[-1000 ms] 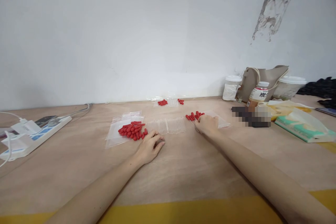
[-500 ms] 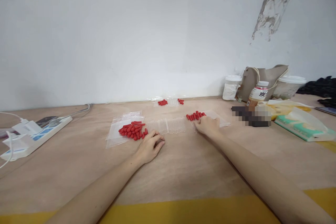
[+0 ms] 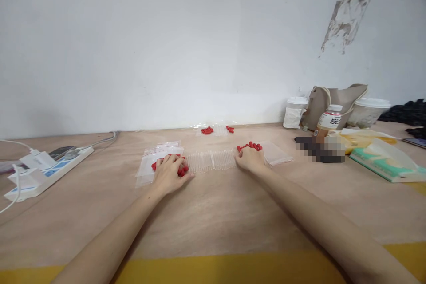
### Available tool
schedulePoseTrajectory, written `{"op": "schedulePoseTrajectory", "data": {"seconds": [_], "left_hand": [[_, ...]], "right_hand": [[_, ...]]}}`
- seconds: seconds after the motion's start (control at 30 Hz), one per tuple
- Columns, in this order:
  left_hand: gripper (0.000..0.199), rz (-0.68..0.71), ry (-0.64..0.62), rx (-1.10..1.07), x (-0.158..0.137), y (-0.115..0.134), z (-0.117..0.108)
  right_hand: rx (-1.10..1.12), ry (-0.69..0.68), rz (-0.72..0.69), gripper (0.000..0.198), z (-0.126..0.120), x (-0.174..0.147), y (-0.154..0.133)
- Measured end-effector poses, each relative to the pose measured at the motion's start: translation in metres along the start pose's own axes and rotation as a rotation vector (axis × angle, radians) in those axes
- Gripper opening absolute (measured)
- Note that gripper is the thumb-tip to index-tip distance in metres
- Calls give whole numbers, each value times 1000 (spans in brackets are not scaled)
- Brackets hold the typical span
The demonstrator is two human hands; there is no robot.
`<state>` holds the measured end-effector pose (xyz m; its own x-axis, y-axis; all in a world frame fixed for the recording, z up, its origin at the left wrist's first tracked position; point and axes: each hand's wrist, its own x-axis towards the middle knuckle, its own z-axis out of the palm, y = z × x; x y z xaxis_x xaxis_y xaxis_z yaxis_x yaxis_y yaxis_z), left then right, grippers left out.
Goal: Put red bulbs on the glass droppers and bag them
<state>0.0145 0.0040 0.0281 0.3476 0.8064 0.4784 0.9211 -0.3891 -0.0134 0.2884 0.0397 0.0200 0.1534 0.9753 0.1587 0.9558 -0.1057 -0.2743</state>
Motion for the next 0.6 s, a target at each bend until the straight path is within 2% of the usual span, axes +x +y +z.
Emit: {"op": "schedulePoseTrajectory", "data": {"seconds": [0.17,0.27,0.4,0.6], "left_hand": [[30,43,2,67,0,0,5],[26,-16,46,123,2,-1,11],[26,-85,90,182,4,0,17],[21,-88,138,179,4,5,20]], "right_hand": [[-14,-42,99,26,5,22,-7],[-20,-87,128,24,8,30,-10],[-20,-122,150,23,7,33,-13],[5,-144,166,23,4,30,-15]]}}
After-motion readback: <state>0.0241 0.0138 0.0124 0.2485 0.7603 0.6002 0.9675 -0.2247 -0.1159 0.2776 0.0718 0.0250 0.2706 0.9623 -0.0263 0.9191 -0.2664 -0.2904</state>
